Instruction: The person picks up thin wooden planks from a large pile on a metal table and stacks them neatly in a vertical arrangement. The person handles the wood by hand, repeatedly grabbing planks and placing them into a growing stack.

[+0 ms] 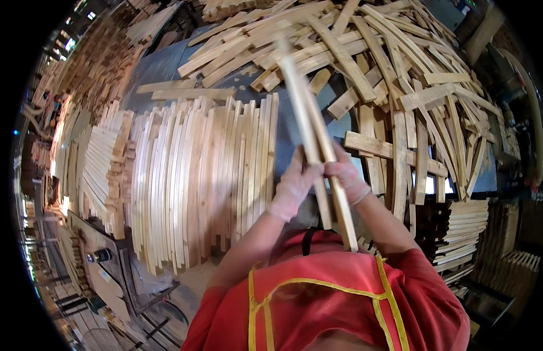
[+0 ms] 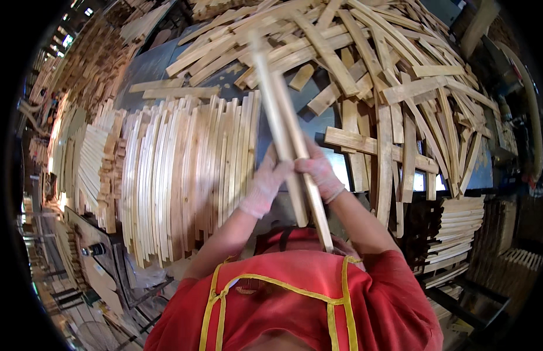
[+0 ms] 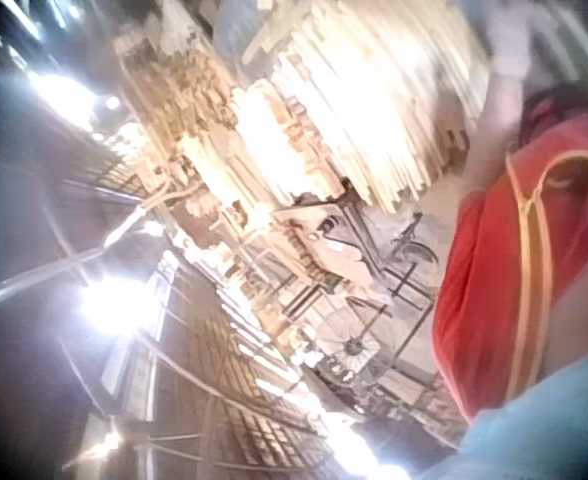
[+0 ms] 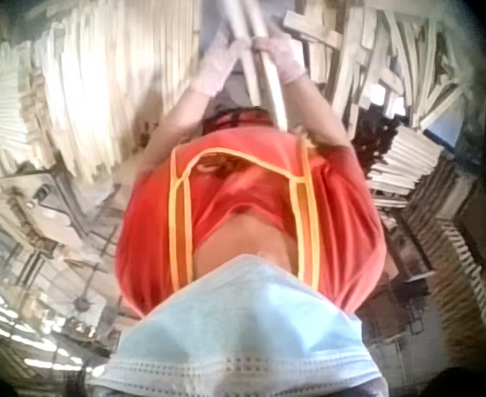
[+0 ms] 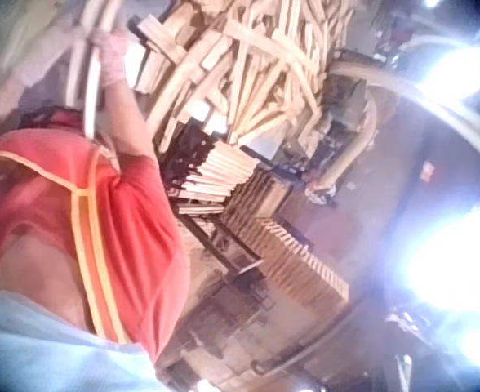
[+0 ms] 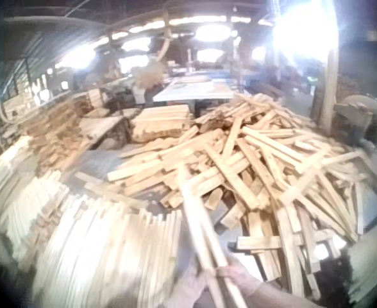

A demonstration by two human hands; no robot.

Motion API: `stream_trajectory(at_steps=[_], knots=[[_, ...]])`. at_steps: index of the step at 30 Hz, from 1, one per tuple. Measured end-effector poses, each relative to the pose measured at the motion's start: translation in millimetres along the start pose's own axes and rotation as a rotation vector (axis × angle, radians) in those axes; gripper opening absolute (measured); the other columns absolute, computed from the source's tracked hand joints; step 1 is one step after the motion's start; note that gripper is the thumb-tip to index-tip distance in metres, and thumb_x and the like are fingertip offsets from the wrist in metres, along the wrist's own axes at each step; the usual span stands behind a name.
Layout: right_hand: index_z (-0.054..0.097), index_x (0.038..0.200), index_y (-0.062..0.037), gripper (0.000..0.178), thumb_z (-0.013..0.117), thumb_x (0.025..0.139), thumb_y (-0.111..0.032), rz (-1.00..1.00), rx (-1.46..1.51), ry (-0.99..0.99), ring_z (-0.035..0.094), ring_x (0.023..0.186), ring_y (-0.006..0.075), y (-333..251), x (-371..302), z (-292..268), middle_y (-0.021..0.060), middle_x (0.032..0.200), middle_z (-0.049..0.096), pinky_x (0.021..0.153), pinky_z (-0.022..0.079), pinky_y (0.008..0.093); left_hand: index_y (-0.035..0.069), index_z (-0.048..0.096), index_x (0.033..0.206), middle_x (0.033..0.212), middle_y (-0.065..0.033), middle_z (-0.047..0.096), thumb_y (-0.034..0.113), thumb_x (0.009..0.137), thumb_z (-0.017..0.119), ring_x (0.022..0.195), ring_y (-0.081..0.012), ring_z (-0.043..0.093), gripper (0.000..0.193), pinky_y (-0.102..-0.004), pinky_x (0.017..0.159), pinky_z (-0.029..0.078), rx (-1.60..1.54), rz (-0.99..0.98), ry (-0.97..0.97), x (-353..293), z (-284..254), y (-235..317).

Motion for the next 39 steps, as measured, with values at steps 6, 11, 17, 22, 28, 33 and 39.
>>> stream_trajectory(at_steps=[6, 11, 17, 22, 28, 33, 39], knots=[[0.058, 0.15, -0.0005, 0.068, 0.072, 0.085, -0.015, 0.128, -0.258, 0.105, 0.07, 0.101, 0.0227, 74, 52, 13, 0.0112, 0.121, 0.073, 0.091, 0.057, 0.0359, -0.002, 0.07, 0.11, 0.085, -0.0092, 0.071, 0.018, 0.096, 0.076, 0.073, -0.023, 0.071, 0.025, -0.0374, 0.061, 0.06, -0.546, -0.13, 0.32, 7, -83, -67], [0.07, 0.12, 0.002, 0.051, 0.068, 0.095, -0.043, 0.277, -1.072, 0.022, 0.075, 0.094, 0.0418, 88, 96, 30, 0.0262, 0.096, 0.077, 0.088, 0.057, 0.0482, -0.001, 0.067, 0.123, 0.101, -0.0082, 0.071, 0.015, 0.097, 0.074, 0.087, -0.0178, 0.068, 0.031, -0.0353, 0.075, 0.055, -0.273, -0.219, 0.302, -49, -113, -81], [0.066, 0.135, 0.0036, 0.06, 0.071, 0.098, -0.042, 0.172, -0.818, -0.206, 0.071, 0.121, 0.0363, 89, 91, 43, 0.0264, 0.128, 0.074, 0.104, 0.053, 0.0431, 0.001, 0.06, 0.143, 0.136, -0.0171, 0.065, 0.016, 0.091, 0.077, 0.12, -0.0287, 0.065, 0.057, -0.0386, 0.104, 0.052, 0.164, 0.025, 0.25, -65, -70, -77], [0.067, 0.101, -0.0009, 0.037, 0.063, 0.099, -0.037, 0.255, -0.785, -0.054, 0.066, 0.081, 0.0296, 110, -25, -54, 0.0183, 0.087, 0.069, 0.078, 0.054, 0.0438, 0.004, 0.047, 0.157, 0.16, -0.0182, 0.046, 0.03, 0.084, 0.082, 0.149, -0.04, 0.044, 0.085, -0.0508, 0.123, 0.037, 1.087, 0.08, 0.361, -27, -39, -100], [0.066, 0.115, -0.01, 0.021, 0.064, 0.105, -0.029, 0.104, -0.096, 0.301, 0.065, 0.093, 0.0278, 200, -121, -204, 0.009, 0.111, 0.068, 0.084, 0.054, 0.0435, 0.004, 0.045, 0.158, 0.159, -0.0201, 0.045, 0.035, 0.083, 0.083, 0.148, -0.043, 0.041, 0.09, -0.0591, 0.122, 0.036, 1.333, 0.471, 0.38, 20, -3, -65], [0.065, 0.125, -0.0083, 0.038, 0.069, 0.099, -0.036, -0.026, 0.98, 0.751, 0.066, 0.108, 0.0345, 150, -149, -285, 0.0121, 0.126, 0.069, 0.097, 0.058, 0.0611, -0.002, 0.048, 0.153, 0.145, -0.0228, 0.058, 0.043, 0.091, 0.079, 0.132, -0.0393, 0.057, 0.083, -0.0481, 0.118, 0.043, 0.769, 0.291, 0.295, 163, 54, -1], [0.052, 0.146, 0.0013, 0.066, 0.068, 0.101, -0.045, -0.137, 1.005, 0.725, 0.067, 0.12, 0.046, -2, -135, -320, 0.0244, 0.14, 0.062, 0.097, 0.061, 0.066, 0.004, 0.06, 0.137, 0.124, -0.0132, 0.069, 0.047, 0.102, 0.07, 0.115, -0.0298, 0.065, 0.056, -0.0438, 0.104, 0.054, -0.288, -0.308, 0.003, 227, 179, -55]])
Point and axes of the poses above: each hand's wrist, its own x-axis towards the middle knuckle, its own z-axis out of the palm, y = z × x, the point moved 4 cm from there along x, towards the middle knuckle
